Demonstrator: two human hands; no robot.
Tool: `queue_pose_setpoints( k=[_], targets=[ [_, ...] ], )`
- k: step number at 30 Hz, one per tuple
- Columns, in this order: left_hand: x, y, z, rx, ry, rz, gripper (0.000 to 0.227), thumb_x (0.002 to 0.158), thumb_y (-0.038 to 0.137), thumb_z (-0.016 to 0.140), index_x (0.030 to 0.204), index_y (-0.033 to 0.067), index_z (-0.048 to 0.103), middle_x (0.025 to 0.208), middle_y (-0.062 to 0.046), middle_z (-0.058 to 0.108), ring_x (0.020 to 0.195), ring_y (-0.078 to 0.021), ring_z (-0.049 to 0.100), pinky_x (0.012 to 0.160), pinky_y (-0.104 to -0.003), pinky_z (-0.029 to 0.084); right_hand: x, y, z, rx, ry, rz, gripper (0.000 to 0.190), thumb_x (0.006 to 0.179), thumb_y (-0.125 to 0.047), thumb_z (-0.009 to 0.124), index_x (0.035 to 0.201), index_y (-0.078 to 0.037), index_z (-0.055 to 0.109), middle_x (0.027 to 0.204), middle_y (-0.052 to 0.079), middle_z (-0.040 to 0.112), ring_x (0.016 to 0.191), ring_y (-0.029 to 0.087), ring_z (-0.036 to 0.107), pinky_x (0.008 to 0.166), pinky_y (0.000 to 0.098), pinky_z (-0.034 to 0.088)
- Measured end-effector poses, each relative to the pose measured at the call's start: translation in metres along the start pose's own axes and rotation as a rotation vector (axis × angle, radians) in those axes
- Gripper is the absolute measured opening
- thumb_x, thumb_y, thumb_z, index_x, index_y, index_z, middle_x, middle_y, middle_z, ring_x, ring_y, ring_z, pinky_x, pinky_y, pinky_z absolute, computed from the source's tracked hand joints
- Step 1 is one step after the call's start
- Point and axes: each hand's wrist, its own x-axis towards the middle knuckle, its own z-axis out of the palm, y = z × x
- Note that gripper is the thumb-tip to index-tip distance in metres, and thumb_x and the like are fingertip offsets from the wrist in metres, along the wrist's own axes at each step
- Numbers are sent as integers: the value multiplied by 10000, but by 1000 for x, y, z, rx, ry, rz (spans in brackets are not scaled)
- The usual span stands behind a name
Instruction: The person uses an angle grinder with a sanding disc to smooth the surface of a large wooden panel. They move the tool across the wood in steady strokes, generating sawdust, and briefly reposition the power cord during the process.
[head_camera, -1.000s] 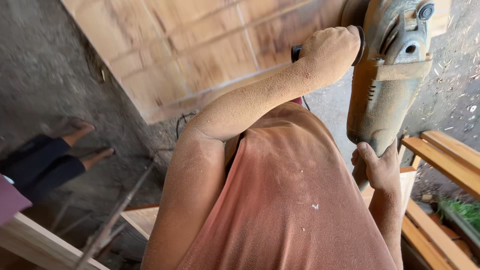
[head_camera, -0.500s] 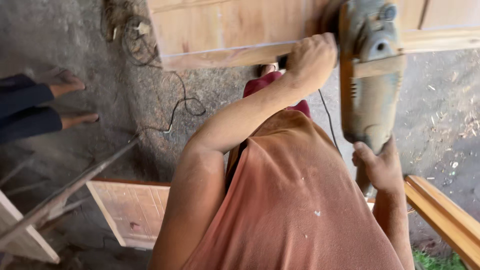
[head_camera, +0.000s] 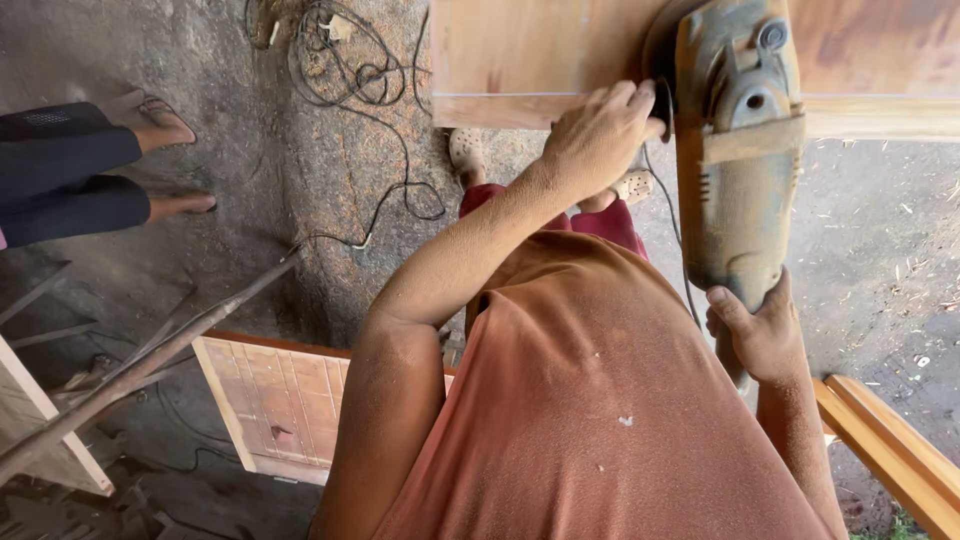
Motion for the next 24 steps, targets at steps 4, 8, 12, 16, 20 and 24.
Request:
queue_pose_setpoints(
  k=[4,8,12,16,20,24],
  targets=[
    [13,-70,-22,-5,14,18,437,999,386,625,1229,15,605,1022,-116,681,918,-268,721,802,-424,593,3,-39,63,81,46,-83,785,934,-321,747,1489,28,315,841,140,623,689,223,645,608,388,567],
    [15,-113,-47,-15,27,89,449,983,394,625,1212,9,602,1016,-128,679,930,-307,725,807,-459,586,-3,-56,122,216,74,-105,713,986,-280,725,1497,30,336,887,122,613,744,204,643,654,375,566],
    [-25,-120,-90,-27,178,139,486,955,392,630,1214,-18,598,1074,-162,672,893,-299,715,774,-437,586,-34,-60,166,277,119,-21,617,1013,-191,702,1488,45,387,889,119,630,780,208,642,699,378,562],
    [-44,-139,-88,-70,-52,251,503,982,386,640,1227,-52,607,993,-146,678,857,-271,696,776,-425,587,-48,-59,214,269,194,137,719,901,-141,705,1507,-4,343,936,138,640,742,223,645,647,398,577],
    [-80,-155,-82,-61,-193,294,459,1019,360,622,1202,-61,614,1007,-165,689,838,-238,689,748,-401,591,-74,-58,255,269,215,127,763,890,-142,711,1539,13,340,1022,168,652,811,220,664,707,391,578],
    [-48,-180,-115,70,-210,324,516,1018,384,603,1277,-62,588,1063,-174,680,912,-247,685,787,-378,601,-52,-87,270,121,251,105,952,866,-192,817,1582,29,229,1160,192,646,955,207,694,815,383,580]
  ],
)
